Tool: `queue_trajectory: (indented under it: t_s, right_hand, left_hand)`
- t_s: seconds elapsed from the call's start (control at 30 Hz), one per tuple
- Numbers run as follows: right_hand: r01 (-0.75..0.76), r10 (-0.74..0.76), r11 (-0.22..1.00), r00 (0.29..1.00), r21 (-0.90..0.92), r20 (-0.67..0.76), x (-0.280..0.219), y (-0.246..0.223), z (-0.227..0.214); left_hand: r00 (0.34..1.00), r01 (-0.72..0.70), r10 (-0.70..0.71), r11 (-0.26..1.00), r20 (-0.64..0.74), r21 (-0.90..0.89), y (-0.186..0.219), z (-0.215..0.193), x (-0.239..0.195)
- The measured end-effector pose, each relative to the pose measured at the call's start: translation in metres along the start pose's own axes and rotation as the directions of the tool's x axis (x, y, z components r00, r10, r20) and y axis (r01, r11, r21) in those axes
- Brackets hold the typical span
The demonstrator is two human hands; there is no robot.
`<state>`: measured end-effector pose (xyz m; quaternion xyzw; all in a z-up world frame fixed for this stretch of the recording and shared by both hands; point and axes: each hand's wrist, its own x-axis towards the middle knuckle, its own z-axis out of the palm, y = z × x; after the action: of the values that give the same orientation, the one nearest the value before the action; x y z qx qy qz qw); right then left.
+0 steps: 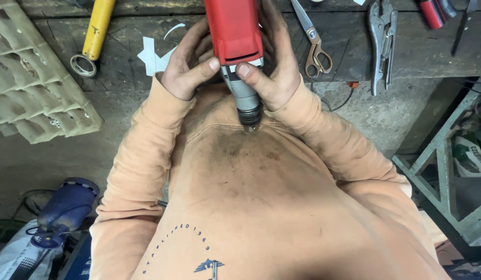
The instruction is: Replacing or attaching a label/seal onto a power drill during maintenance.
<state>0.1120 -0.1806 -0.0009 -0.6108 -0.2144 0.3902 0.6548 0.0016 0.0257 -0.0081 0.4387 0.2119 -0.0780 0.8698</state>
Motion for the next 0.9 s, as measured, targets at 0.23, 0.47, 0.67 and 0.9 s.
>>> queue_trajectory:
  t_s: [0.23,0.47,0.67,0.9]
  right_hand:
    - [-0.026,0.026,1.000,0.999,0.008,-0.035,0.000,-0.002,0.003]
    - [-0.011,0.014,0.999,0.998,0.041,-0.055,0.001,0.002,0.004]
    - [-0.035,0.036,0.998,0.999,0.059,-0.014,0.000,-0.004,0.002]
    - [-0.044,0.049,0.980,0.998,0.195,-0.024,-0.013,0.021,-0.029]
  left_hand:
    - [1.000,-0.015,0.015,1.000,0.026,-0.020,-0.006,-0.004,0.002]
    - [1.000,0.003,-0.003,1.000,0.008,-0.005,-0.002,-0.001,0.000]
    - [1.000,0.006,-0.006,1.000,0.002,0.003,0.003,0.003,-0.002]
    - [0.999,0.021,-0.020,0.999,0.033,-0.027,0.010,0.005,-0.004]
